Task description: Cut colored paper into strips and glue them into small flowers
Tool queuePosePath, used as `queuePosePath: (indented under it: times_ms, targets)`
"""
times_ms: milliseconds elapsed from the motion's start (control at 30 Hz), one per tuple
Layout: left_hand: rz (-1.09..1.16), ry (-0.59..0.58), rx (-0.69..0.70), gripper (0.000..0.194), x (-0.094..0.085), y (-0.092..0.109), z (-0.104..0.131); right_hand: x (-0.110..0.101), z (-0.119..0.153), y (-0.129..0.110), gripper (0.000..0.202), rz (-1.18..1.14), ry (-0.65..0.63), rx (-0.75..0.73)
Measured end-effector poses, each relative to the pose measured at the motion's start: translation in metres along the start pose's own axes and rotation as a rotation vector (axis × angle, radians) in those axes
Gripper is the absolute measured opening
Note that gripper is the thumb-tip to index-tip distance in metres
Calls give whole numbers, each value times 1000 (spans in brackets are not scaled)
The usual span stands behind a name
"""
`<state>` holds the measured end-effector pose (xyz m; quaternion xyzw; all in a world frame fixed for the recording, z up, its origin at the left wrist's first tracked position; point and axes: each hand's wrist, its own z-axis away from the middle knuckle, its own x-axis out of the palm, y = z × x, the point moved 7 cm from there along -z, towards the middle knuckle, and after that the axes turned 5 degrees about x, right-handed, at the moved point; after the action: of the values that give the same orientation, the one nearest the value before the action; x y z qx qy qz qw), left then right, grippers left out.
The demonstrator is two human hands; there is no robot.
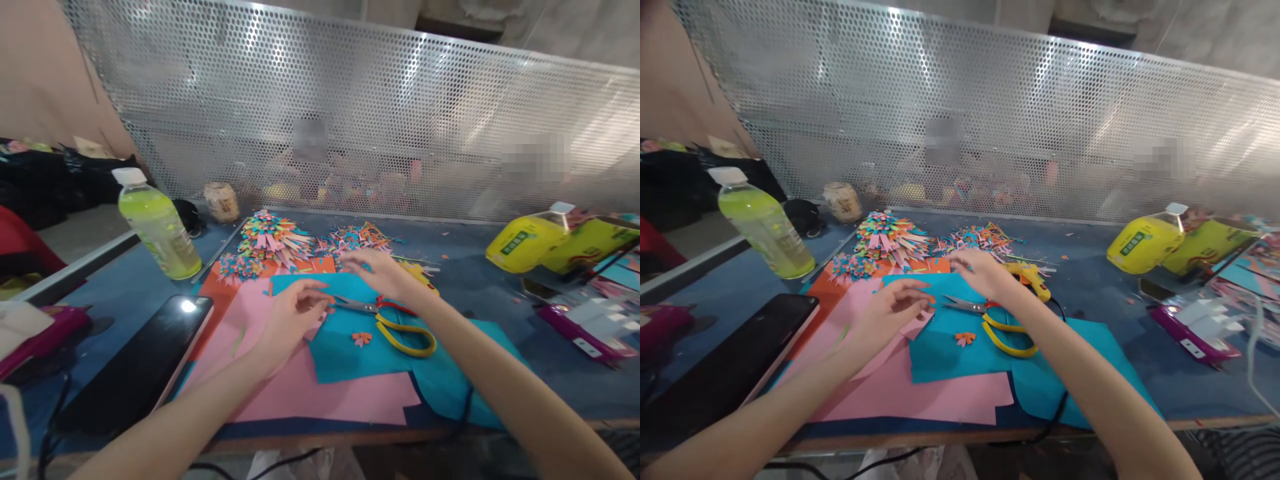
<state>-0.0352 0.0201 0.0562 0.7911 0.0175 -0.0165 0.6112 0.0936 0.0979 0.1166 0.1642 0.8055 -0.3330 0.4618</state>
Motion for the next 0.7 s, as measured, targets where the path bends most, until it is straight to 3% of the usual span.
queuePosePath:
  times_ms: [100,200,367,500,700]
  targets:
    - [44,4,-32,21,0,-2,0,22,30,-18,29,-194,-154,97]
    - [60,-14,-66,23,2,-5,2,33,46,-21,21,-263,-143,178]
    - [69,-57,-81,26,9,-5,4,44,54,-17,14,-410,-156,191]
    - [22,-73,-64,23,11,-2,5,51,60,-16,17,-545,-227,282]
    - [9,-95,-30,25,14,0,5,48,61,-17,16,-627,-237,338]
